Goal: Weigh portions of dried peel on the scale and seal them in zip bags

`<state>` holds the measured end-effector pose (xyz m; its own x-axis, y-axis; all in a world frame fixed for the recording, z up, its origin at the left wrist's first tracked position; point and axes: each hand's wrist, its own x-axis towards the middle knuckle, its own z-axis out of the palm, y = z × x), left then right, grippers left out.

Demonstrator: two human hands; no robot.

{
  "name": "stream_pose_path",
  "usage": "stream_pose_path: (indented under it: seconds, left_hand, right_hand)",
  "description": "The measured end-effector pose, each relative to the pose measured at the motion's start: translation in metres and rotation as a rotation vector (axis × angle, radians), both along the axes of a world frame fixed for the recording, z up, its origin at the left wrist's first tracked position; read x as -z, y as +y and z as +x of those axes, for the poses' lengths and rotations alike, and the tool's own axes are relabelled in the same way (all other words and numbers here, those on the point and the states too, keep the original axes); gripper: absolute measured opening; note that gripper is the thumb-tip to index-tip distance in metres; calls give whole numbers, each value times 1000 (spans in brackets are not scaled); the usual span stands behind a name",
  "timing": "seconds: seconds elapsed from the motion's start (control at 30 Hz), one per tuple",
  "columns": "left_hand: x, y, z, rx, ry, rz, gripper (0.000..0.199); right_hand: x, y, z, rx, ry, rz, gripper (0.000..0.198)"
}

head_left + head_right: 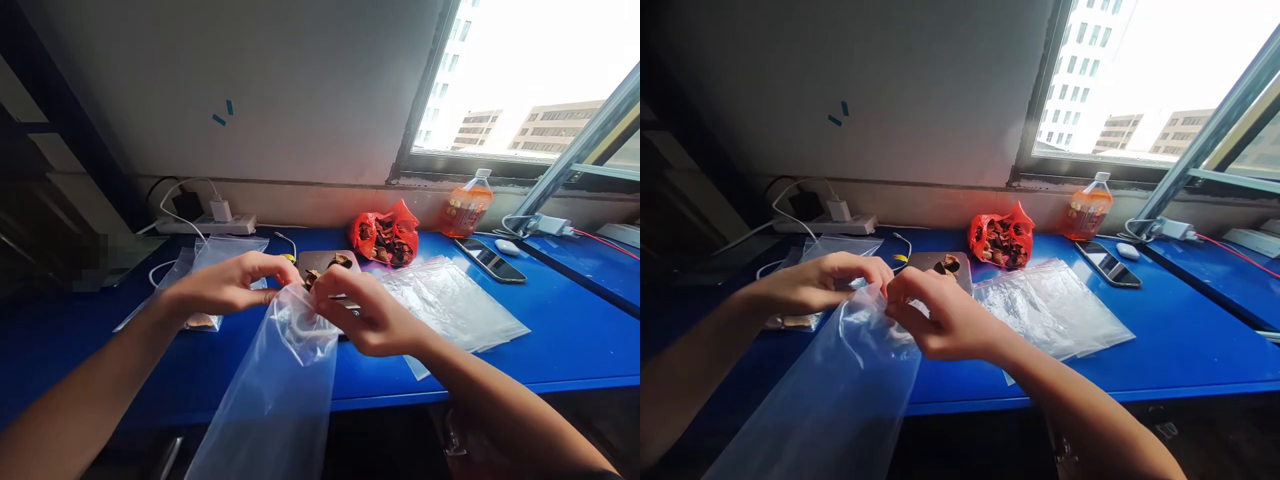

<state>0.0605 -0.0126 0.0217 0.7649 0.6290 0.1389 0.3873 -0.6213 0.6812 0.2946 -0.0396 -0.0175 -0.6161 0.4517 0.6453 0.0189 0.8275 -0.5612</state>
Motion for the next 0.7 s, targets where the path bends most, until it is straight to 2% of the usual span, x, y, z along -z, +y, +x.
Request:
stream_pose_path:
  seconds: [0.1, 0.2, 0.3, 0.4, 0.5, 0.57, 0.63, 0.7]
  left_hand:
    - [-9, -5, -2, 133, 49, -77, 16]
    - [-14, -9, -2, 234, 116, -155, 27]
    - [-15, -4, -8, 200, 59, -168, 34]
    - [-14, 4, -19, 179, -100, -164, 39]
    - [-14, 8, -26, 186, -129, -199, 38]
    - [-13, 6, -26, 169, -106, -250, 36]
    - [-11, 2, -20, 176, -40, -300, 32]
    - [-9, -3, -13, 230, 53, -350, 25]
  right_hand:
    - [11, 0, -4, 40, -179, 102, 12]
    - [19, -1, -10, 133, -209, 171, 7]
    - [16, -6, -12, 155, -147, 38, 4]
    - [7, -13, -11, 55, -90, -177, 7]
    - [3, -8, -6, 7, 7, -253, 15]
    - [6, 6, -1, 129, 120, -243, 20]
    - [13, 27, 6, 404, 156, -150, 20]
    - [21, 46, 12, 684, -21, 32, 15]
